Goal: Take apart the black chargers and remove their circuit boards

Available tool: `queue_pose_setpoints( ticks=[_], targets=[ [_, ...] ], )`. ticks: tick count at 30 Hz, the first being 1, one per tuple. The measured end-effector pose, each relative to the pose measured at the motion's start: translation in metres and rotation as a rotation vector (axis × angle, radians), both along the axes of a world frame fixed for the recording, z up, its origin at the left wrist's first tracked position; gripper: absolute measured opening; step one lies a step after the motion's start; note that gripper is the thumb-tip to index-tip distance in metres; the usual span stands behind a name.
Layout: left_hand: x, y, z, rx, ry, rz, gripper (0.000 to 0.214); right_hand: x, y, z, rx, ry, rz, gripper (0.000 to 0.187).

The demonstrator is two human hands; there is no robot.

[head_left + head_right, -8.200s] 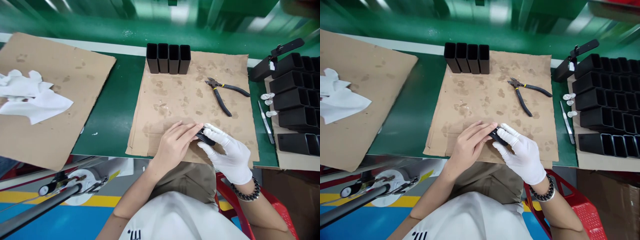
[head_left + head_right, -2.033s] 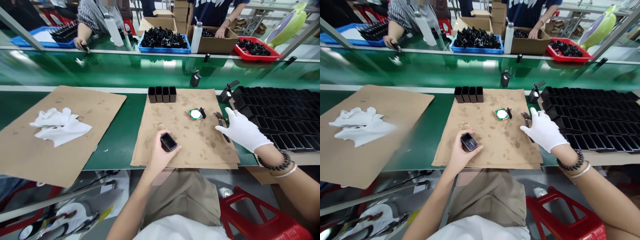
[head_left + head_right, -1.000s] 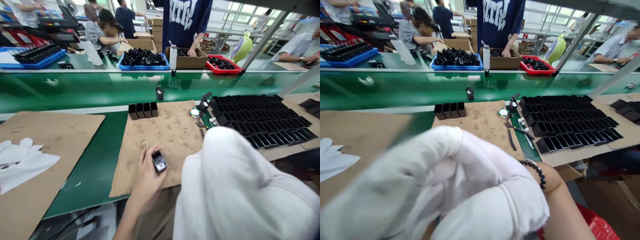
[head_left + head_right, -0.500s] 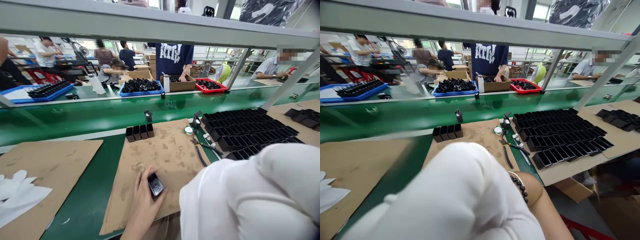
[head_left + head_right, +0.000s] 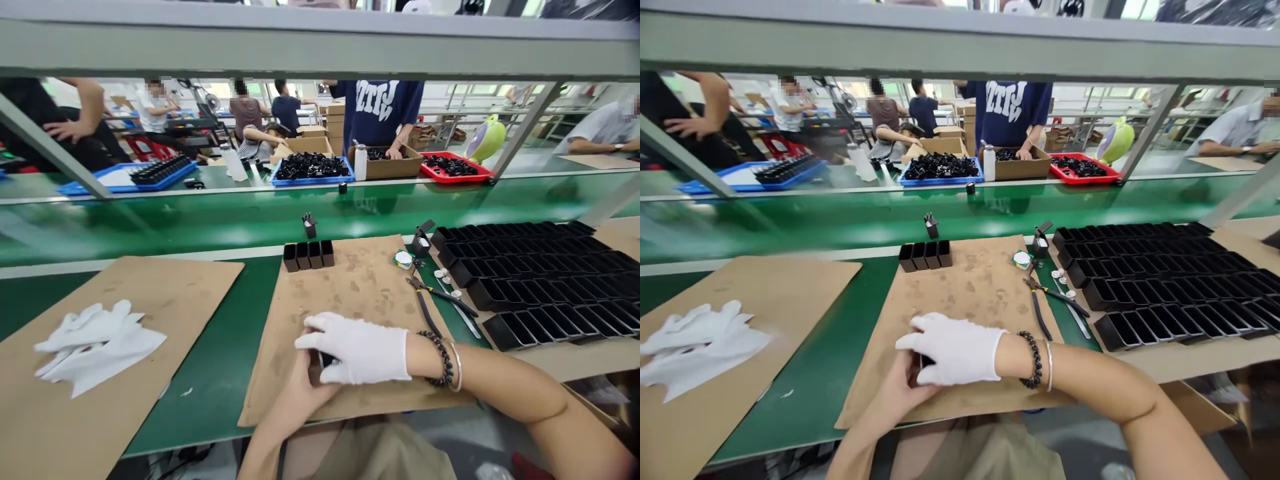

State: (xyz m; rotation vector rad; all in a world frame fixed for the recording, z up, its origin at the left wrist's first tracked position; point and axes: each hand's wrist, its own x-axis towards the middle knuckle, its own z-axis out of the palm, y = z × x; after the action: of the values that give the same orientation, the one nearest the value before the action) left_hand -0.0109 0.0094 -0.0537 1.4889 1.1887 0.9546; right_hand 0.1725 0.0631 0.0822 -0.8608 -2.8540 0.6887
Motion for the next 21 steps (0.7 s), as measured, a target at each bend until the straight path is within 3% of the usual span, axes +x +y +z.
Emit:
queue_pose_setpoints(
  ticks=[3,7,11,13,17,21],
  targets=[
    [-0.008,0.002,0.014,-0.074,-0.111,-0.067,0.108,0.003,0.006,-0.016,-0.05,-0.022,-0.062,0.053],
    [-0.004,0.003,0.029,-0.019,-0.222,-0.06,0.113,0.017,0.022,-0.011,-0.101,-0.02,-0.094,0.063],
    [0.007,0.001,0.033,-0.036,-0.226,-0.006,0.107,0.036,0.08,0.006,0.043,-0.065,-0.42,0.075],
    [0.01,0.0,0.034,-0.032,-0.202,0.007,0.106,0.042,0.118,0.01,0.066,-0.076,-0.507,0.076],
    [0.011,0.0,0.036,-0.001,-0.164,0.009,0.106,0.039,0.175,0.007,0.064,-0.063,-0.549,0.078],
    [0.01,0.001,0.036,-0.012,-0.151,-0.004,0.104,0.026,0.199,0.003,0.035,-0.041,-0.487,0.076]
  ],
)
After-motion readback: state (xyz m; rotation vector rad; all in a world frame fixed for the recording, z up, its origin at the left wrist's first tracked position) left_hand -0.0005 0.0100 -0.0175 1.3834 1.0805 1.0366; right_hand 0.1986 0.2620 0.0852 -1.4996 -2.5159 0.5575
